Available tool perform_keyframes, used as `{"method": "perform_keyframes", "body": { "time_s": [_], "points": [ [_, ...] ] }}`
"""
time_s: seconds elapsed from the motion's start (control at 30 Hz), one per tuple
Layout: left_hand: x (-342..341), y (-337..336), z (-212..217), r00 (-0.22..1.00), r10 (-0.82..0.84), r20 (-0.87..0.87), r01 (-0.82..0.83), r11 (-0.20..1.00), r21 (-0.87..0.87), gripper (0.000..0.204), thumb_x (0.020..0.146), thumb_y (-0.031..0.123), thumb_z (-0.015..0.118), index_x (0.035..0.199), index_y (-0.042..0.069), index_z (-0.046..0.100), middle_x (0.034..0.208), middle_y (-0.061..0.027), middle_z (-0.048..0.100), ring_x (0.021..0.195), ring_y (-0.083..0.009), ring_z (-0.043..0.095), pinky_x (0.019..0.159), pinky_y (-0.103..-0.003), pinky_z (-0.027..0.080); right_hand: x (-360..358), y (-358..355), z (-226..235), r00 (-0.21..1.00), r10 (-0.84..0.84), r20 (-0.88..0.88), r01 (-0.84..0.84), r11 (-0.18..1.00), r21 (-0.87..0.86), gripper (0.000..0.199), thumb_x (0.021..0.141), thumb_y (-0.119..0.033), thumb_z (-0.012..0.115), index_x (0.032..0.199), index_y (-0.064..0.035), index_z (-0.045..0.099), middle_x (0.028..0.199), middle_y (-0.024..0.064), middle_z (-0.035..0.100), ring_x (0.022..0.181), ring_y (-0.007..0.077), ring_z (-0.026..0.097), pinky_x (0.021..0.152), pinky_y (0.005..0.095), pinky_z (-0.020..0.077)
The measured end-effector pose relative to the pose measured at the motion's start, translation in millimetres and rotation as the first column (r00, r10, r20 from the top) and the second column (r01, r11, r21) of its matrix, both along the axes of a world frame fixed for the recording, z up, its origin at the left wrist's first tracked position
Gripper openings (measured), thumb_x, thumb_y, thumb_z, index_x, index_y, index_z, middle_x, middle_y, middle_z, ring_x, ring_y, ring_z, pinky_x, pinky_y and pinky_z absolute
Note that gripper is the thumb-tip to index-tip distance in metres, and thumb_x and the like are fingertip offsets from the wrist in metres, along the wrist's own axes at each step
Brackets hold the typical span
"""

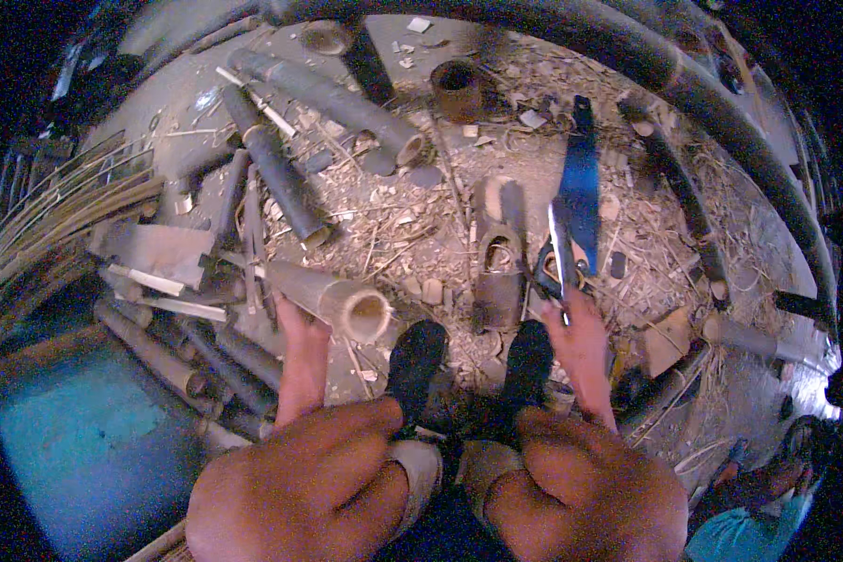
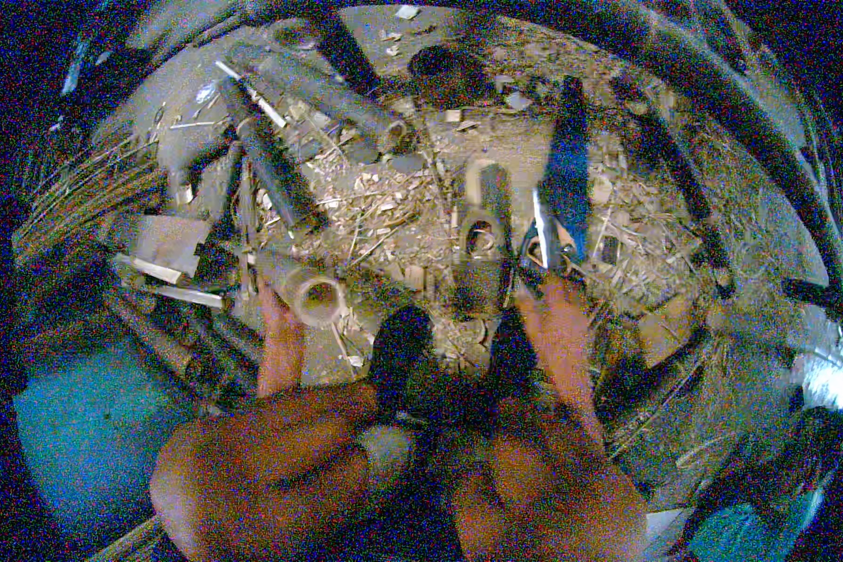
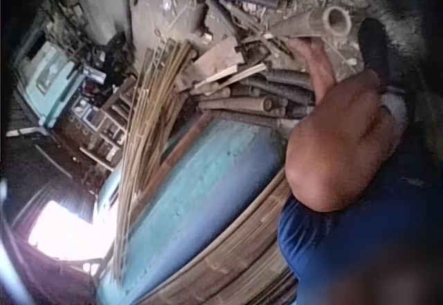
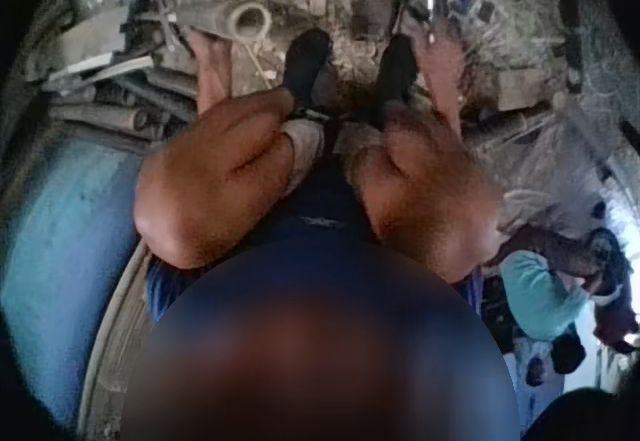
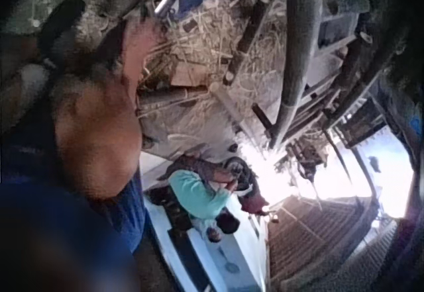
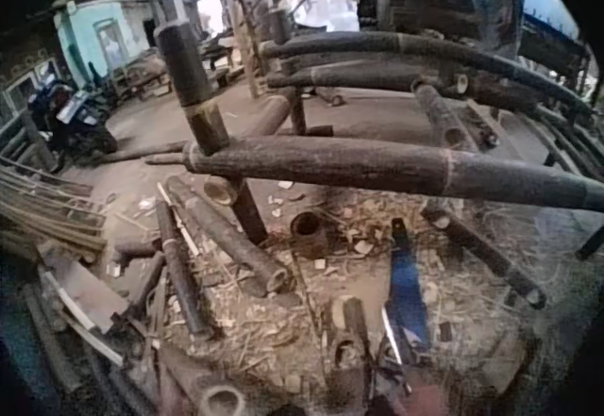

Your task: The person assembles a bamboo frame by hand, fitting pre-cut bamboo poles into a ladder-like structure. They repeatedly align and insert pieces, then lift and reposition the frame to continue assembly.

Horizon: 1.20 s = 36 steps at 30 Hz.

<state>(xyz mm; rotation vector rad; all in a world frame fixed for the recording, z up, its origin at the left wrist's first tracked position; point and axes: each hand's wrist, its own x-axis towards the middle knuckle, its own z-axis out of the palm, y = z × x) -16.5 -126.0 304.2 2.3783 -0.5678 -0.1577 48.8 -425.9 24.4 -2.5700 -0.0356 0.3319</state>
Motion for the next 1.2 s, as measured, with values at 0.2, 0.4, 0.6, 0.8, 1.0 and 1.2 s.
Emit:
{"method": "perform_keyframes", "body": {
  "time_s": [0.2,0.4,0.6,0.8,1.0,1.2],
  "points": [
    [-24,54,-117,0.685,0.509,-0.521,-0.723,0.564,-0.399,0.039,0.094,0.044,0.049,0.105,0.009,0.059,0.103,-0.0101,0.064,0.092,-0.0277,0.065,0.081,-0.044,0.056,15,87,17,0.828,0.528,-0.19,-0.286,0.689,0.666,0.054,0.095,-0.031,0.068,0.139,-0.0038,0.054,0.105,0.0103,0.07,0.091,0.0185,0.067,0.084,0.0348,0.0544],
    [32,112,-285,0.41,0.522,-0.748,-0.681,-0.37,-0.632,0.055,0.101,0.062,0.034,0.114,0.014,0.054,0.1,-0.005,0.061,0.087,-0.0259,0.062,0.081,-0.047,0.056,3,108,-1,0.606,0.68,-0.412,-0.12,0.59,0.798,0.057,0.093,-0.037,0.065,0.138,-0.004,0.054,0.117,0.0211,0.068,0.108,0.0354,0.067,0.095,0.0459,0.0528],
    [25,106,-309,0.389,0.557,-0.734,-0.697,-0.343,-0.63,0.057,0.099,0.065,0.034,0.122,0.016,0.052,0.108,-0.0075,0.059,0.088,-0.0297,0.063,0.079,-0.053,0.057,-4,106,-16,0.746,0.659,-0.098,-0.419,0.579,0.699,0.059,0.087,-0.027,0.066,0.14,-0.0066,0.052,0.098,0.0167,0.069,0.088,0.0252,0.068,0.078,0.0405,0.0549],
    [21,101,-306,0.349,0.472,-0.809,-0.642,-0.508,-0.574,0.041,0.099,0.049,0.048,0.103,0.011,0.065,0.08,-0.0077,0.059,0.079,-0.0305,0.065,0.084,-0.053,0.056,-10,103,-20,0.74,0.661,-0.126,-0.439,0.616,0.655,0.062,0.083,-0.031,0.065,0.139,-0.0063,0.053,0.111,0.0202,0.069,0.101,0.036,0.068,0.087,0.0455,0.0539],
    [29,73,-291,0.242,0.517,-0.821,-0.711,-0.481,-0.513,0.064,0.099,0.069,0.029,0.124,0.016,0.055,0.102,-0.0079,0.062,0.09,-0.0301,0.063,0.083,-0.054,0.054,-12,105,-30,0.768,0.634,-0.088,-0.457,0.639,0.619,0.038,0.088,-0.027,0.063,0.116,-0.0024,0.062,0.096,0.0263,0.068,0.092,0.044,0.068,0.081,0.0518,0.0523],
    [26,46,-263,0.348,0.559,-0.753,-0.787,-0.262,-0.559,0.056,0.101,0.061,0.035,0.127,0.014,0.052,0.108,-0.0094,0.061,0.095,-0.0295,0.062,0.09,-0.053,0.052,-18,105,-56,0.796,0.603,-0.058,-0.476,0.681,0.556,0.021,0.085,-0.013,0.058,0.1,0.0013,0.063,0.084,0.0272,0.065,0.083,0.0456,0.067,0.074,0.0535,0.0507]
  ]
}}
